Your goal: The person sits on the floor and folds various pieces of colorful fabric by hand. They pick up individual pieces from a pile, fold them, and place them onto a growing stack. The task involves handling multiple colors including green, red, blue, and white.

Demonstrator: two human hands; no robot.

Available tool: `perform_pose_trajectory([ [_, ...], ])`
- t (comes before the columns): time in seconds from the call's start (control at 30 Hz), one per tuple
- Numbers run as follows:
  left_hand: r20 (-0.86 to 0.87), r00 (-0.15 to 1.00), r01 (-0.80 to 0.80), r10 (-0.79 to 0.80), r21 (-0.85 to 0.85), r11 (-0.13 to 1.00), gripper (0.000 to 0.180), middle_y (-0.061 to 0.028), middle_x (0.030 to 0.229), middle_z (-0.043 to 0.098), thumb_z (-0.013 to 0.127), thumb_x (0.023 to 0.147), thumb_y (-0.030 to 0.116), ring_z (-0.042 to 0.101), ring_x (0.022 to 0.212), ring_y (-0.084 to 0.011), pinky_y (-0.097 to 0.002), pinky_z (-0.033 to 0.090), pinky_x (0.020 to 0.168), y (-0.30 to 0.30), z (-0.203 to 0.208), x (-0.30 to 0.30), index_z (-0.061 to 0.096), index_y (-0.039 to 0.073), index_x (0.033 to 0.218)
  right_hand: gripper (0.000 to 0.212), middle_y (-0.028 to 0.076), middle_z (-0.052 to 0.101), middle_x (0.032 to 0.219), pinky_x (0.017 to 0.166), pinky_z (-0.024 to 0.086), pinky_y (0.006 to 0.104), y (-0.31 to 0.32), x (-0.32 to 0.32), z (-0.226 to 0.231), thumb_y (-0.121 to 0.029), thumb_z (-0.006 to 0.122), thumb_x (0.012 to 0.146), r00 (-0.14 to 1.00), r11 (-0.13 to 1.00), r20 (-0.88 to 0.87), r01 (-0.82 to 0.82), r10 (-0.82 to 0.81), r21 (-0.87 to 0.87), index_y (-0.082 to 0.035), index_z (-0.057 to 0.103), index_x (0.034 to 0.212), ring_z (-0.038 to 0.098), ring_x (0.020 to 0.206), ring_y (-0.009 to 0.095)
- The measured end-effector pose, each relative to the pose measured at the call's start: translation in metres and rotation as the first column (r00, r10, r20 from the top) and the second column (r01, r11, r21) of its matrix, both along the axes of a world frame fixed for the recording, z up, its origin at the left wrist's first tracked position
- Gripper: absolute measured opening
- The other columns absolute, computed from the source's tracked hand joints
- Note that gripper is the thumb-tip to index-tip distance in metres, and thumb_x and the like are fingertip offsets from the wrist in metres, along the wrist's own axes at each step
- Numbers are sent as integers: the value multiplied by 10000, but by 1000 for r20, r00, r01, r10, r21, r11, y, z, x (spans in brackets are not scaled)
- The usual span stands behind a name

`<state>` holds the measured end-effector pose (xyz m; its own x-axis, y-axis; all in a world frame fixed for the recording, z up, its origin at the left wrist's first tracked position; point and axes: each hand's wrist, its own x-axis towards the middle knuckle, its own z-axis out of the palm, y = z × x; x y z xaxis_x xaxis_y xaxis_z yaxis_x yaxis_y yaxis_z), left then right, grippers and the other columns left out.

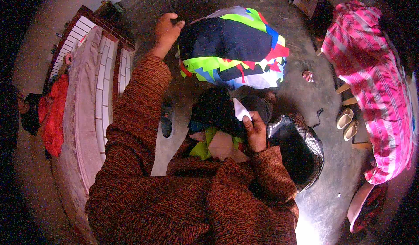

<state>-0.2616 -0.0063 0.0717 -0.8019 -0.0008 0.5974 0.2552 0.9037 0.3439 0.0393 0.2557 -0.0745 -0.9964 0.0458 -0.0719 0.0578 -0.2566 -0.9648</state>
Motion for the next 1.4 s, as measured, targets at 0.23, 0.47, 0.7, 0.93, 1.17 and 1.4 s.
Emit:
perform_pose_trajectory([
  [0.23,-143,895,404,-423,-143,904,377,-98,1256,503,648,785,328,445,1187,-290,-479,304,979,69,-7,17,586,135,1103,181,-20,534,884,818,360,234,0,1,4,-228,545,928,1000,1000,23,1,-2,23,-49,551,952,457,860,88],
  [0.47,-4,886,454,-464,-198,868,519,-49,1366,389,500,860,445,333,1268,-289,-568,228,1002,80,-42,11,400,218,1315,170,-26,541,873,764,386,245,4,-5,-5,-251,545,907,998,992,-3,59,-59,110,-82,552,923,463,822,81],
  [0.7,-19,921,385,-389,-112,916,586,-173,1370,379,564,849,373,325,1279,-352,-456,240,1049,75,2,60,390,88,1330,325,7,582,973,783,436,271,-2,-1,14,-345,493,922,998,979,52,47,-38,-198,-51,571,1038,534,878,104],
  [0.93,201,702,613,-683,316,724,270,-78,1094,616,607,863,219,556,1047,-169,-297,416,900,67,-24,152,607,96,1104,492,136,545,1200,952,417,364,23,-15,-21,-362,472,895,997,983,-21,74,-71,168,-17,475,1246,540,1082,252],
  [1.17,439,395,621,-807,519,587,410,-117,1148,588,666,820,244,535,1101,-212,-318,392,957,64,-66,223,566,36,1159,491,143,537,1207,931,412,363,37,-9,-40,-341,451,897,993,936,-53,120,-109,331,-15,455,1264,535,1070,253],
  [1.4,474,427,616,-770,470,632,529,-165,1055,621,697,744,402,594,990,-305,-346,452,853,63,-86,233,593,6,1079,476,129,548,1179,867,426,335,37,-7,-40,-332,449,900,993,935,-65,115,-99,335,-21,455,1260,544,1017,225],
])
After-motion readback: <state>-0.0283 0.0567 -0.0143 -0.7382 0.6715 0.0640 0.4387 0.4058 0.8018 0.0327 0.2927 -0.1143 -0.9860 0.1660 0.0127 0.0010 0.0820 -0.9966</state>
